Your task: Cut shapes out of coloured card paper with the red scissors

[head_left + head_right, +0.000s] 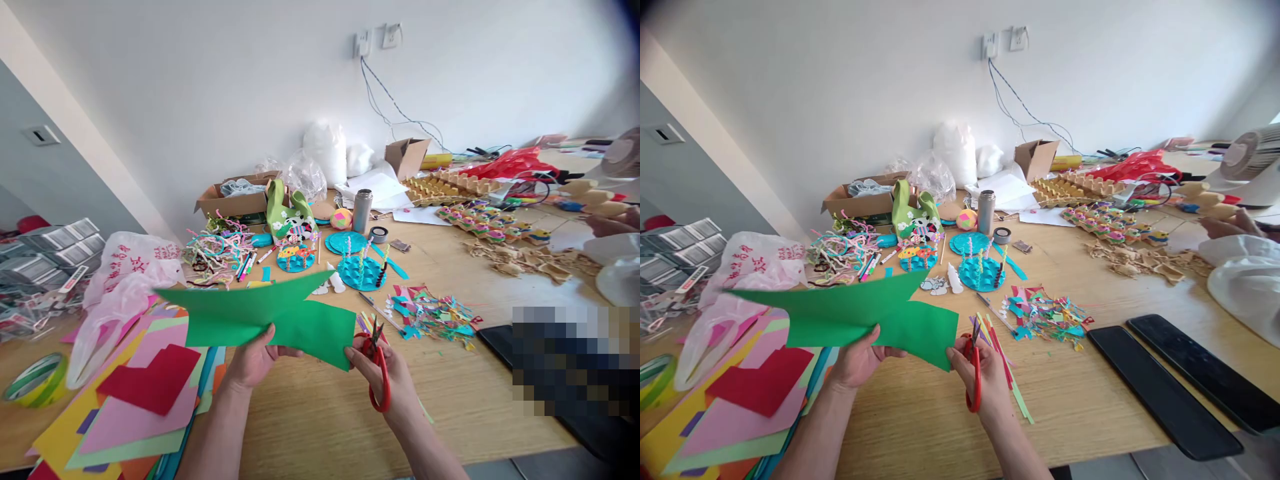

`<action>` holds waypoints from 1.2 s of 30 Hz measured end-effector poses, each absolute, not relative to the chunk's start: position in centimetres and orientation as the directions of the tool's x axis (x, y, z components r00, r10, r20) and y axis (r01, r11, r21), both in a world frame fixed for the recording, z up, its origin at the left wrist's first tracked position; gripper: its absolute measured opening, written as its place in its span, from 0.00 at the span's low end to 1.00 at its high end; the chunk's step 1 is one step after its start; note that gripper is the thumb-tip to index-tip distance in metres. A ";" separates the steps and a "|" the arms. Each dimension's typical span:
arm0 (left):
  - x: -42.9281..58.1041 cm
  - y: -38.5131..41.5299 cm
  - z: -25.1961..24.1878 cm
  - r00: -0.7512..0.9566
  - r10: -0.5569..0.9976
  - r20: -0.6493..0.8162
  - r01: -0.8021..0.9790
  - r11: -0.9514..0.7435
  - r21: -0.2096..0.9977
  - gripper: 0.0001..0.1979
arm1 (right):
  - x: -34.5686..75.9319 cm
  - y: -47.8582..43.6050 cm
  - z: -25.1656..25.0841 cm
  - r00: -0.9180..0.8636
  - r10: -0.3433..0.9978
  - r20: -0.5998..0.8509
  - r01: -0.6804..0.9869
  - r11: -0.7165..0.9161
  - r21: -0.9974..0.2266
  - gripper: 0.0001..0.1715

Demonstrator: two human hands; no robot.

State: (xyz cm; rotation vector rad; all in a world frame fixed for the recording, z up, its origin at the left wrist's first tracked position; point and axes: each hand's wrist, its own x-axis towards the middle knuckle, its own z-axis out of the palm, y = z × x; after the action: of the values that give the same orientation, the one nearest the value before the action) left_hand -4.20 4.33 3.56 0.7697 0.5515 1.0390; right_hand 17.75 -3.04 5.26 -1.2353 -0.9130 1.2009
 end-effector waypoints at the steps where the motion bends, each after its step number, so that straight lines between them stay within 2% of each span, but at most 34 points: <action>1: -3.9 4.4 3.6 0.398 0.914 -0.077 -0.536 0.300 0.789 0.20 | 17.8 -3.0 5.2 0.190 0.975 -0.112 -0.177 -0.078 -0.981 0.13; 6: -3.3 4.2 3.7 0.359 0.914 -0.191 -0.461 0.351 0.815 0.27 | 18.1 -2.7 4.7 0.260 0.959 -0.115 -0.220 -0.057 -0.974 0.13; 12: -2.9 3.9 3.7 0.318 0.922 -0.220 -0.411 0.343 0.844 0.32 | 18.5 -2.2 4.2 0.313 0.941 -0.126 -0.265 -0.040 -0.963 0.16; 20: -2.8 4.0 3.3 0.325 0.929 -0.177 -0.496 0.326 0.804 0.28 | 19.3 -2.5 4.5 0.390 0.901 -0.189 -0.377 -0.031 -0.926 0.22; 30: -3.0 4.2 3.6 0.323 0.938 -0.129 -0.572 0.302 0.763 0.23 | 18.9 -2.7 4.5 0.370 0.913 -0.174 -0.343 -0.040 -0.938 0.23; 36: -3.0 4.1 3.5 0.329 0.934 -0.140 -0.566 0.314 0.762 0.23 | 18.2 -2.5 4.8 0.316 0.938 -0.142 -0.236 -0.067 -0.969 0.20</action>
State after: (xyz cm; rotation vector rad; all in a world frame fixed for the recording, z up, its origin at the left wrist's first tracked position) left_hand -3.03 4.07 3.47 0.6747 0.6477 1.0848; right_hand 18.24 -2.49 4.78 -1.2598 -0.7475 1.1292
